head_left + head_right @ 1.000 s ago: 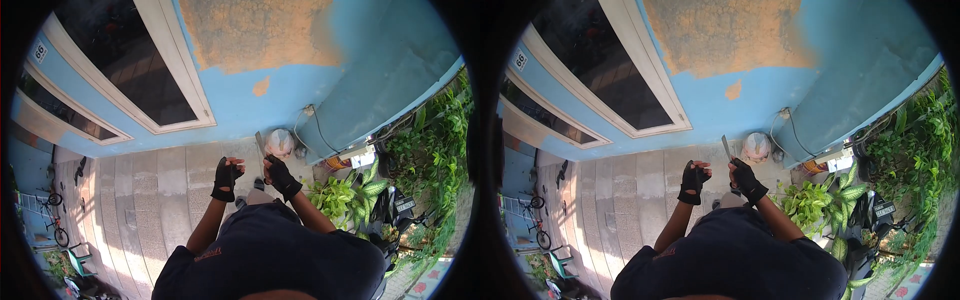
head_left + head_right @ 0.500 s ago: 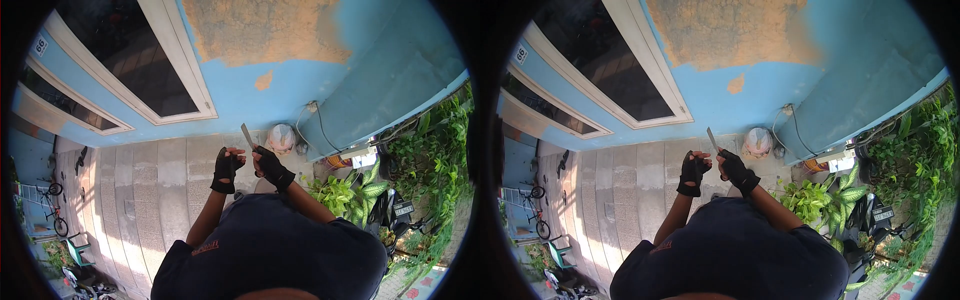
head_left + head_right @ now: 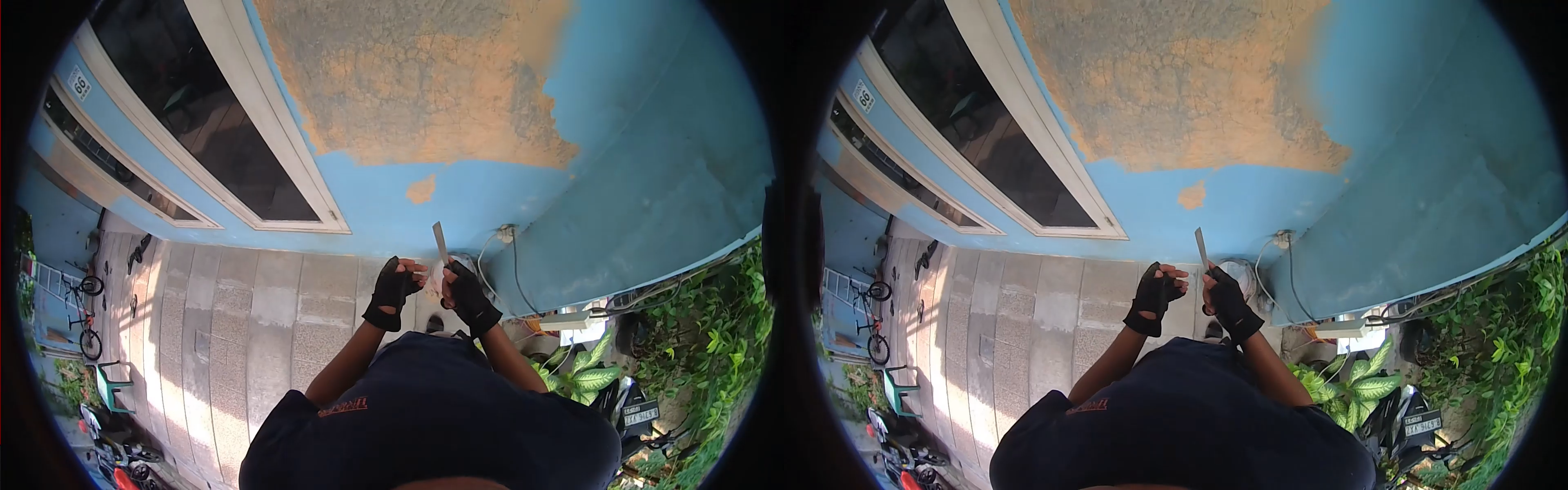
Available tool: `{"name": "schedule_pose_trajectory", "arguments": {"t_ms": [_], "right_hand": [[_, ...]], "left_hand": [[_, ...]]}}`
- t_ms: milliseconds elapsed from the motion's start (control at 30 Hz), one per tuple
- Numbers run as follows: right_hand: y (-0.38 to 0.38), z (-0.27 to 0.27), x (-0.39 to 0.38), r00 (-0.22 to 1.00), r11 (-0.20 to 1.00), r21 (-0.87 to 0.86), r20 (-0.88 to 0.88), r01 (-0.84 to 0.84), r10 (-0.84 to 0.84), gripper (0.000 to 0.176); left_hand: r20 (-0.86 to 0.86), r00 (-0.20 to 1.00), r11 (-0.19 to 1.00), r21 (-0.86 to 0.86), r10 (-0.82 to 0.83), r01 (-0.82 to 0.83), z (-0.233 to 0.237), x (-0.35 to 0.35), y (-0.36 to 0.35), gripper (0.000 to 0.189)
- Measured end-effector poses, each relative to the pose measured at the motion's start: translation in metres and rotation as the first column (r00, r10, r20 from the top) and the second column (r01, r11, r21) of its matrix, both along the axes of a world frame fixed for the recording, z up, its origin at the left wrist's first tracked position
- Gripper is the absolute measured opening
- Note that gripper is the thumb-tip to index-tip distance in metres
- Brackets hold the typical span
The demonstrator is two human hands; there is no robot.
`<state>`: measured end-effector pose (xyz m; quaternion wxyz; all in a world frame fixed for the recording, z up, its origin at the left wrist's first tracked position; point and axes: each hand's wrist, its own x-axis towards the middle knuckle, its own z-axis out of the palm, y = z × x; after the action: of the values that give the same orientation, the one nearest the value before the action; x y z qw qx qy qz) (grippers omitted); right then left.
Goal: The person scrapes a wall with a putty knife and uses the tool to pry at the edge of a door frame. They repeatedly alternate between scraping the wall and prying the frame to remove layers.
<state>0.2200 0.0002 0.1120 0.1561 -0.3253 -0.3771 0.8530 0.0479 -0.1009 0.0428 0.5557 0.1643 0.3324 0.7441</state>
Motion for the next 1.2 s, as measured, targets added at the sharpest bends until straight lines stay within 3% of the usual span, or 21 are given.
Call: {"name": "schedule_pose_trajectory", "arguments": {"t_ms": [133,200,400,533,633,800,933,1000,1033,1067,1100,1133,1167,1200], "right_hand": [[0.049,0.009,0.002,0.998,0.999,0.046,-0.056,0.009,-0.007,0.052],[0.07,0.011,-0.002,0.998,0.977,0.209,-0.033,-0.046,0.055,0.052],[0.092,0.02,-0.028,0.99,0.974,0.182,-0.017,-0.136,0.141,0.052],[0.083,0.015,-0.046,0.955,0.951,0.185,-0.119,-0.246,0.27,0.051],[0.076,0.01,-0.054,0.939,0.916,0.254,-0.067,-0.311,0.338,0.053],[0.07,0.011,-0.073,0.974,0.942,0.25,0.024,-0.224,0.226,0.054],[0.071,-0.003,-0.1,0.997,0.961,0.268,-0.008,-0.074,0.079,0.048],[0.072,-0.008,-0.118,0.99,0.763,0.632,0.105,-0.137,0.092,0.039],[0.057,0.024,-0.133,0.997,0.803,0.594,0.075,-0.049,0.005,0.024],[0.056,0.01,-0.15,0.992,0.728,0.675,-0.111,0.123,-0.065,0.015],[0.058,0.014,-0.161,0.989,0.422,0.896,-0.112,0.142,-0.096,0.014],[0.061,0.029,-0.178,0.984,0.051,0.99,-0.126,0.133,-0.128,0.013],[0.052,0.044,-0.189,0.983,0.343,0.929,-0.086,0.138,-0.162,0.015],[0.037,0.067,-0.199,0.982,0.61,0.778,-0.043,0.149,-0.186,0.017]], "left_hand": [[-0.036,0.997,0.997,0.021,0.074,-0.074,0.015,0.005,0.032,0.044],[-0.035,0.994,0.993,0.052,0.104,-0.103,0.023,0.007,0.038,0.041],[-0.109,0.973,0.979,0.0,0.204,-0.205,0.032,0.014,0.037,0.042],[-0.102,0.968,0.972,-0.008,0.231,-0.233,0.026,0.009,0.042,0.042],[-0.082,0.98,0.983,0.026,0.183,-0.181,0.024,-0.003,0.044,0.043],[-0.138,0.977,0.987,0.007,0.163,-0.164,0.034,-0.039,0.043,0.044],[-0.179,0.981,0.993,-0.076,0.071,-0.086,0.04,-0.062,0.04,0.025],[-0.194,0.979,0.995,-0.071,0.056,-0.071,0.03,-0.068,0.042,0.027],[-0.246,0.969,0.992,-0.11,0.035,-0.064,0.047,-0.069,0.038,0.033],[-0.244,0.97,0.992,-0.112,0.025,-0.054,0.045,-0.075,0.038,0.033],[-0.471,0.882,0.991,-0.107,0.019,-0.078,0.042,-0.082,0.038,0.036],[-0.676,0.737,0.991,-0.087,0.013,-0.097,0.048,-0.092,0.041,0.042],[-0.583,0.812,1.0,-0.002,0.023,-0.03,0.052,-0.101,0.04,0.042],[-0.586,0.81,1.0,-0.006,-0.002,-0.002,0.054,-0.11,0.038,0.042]]}}
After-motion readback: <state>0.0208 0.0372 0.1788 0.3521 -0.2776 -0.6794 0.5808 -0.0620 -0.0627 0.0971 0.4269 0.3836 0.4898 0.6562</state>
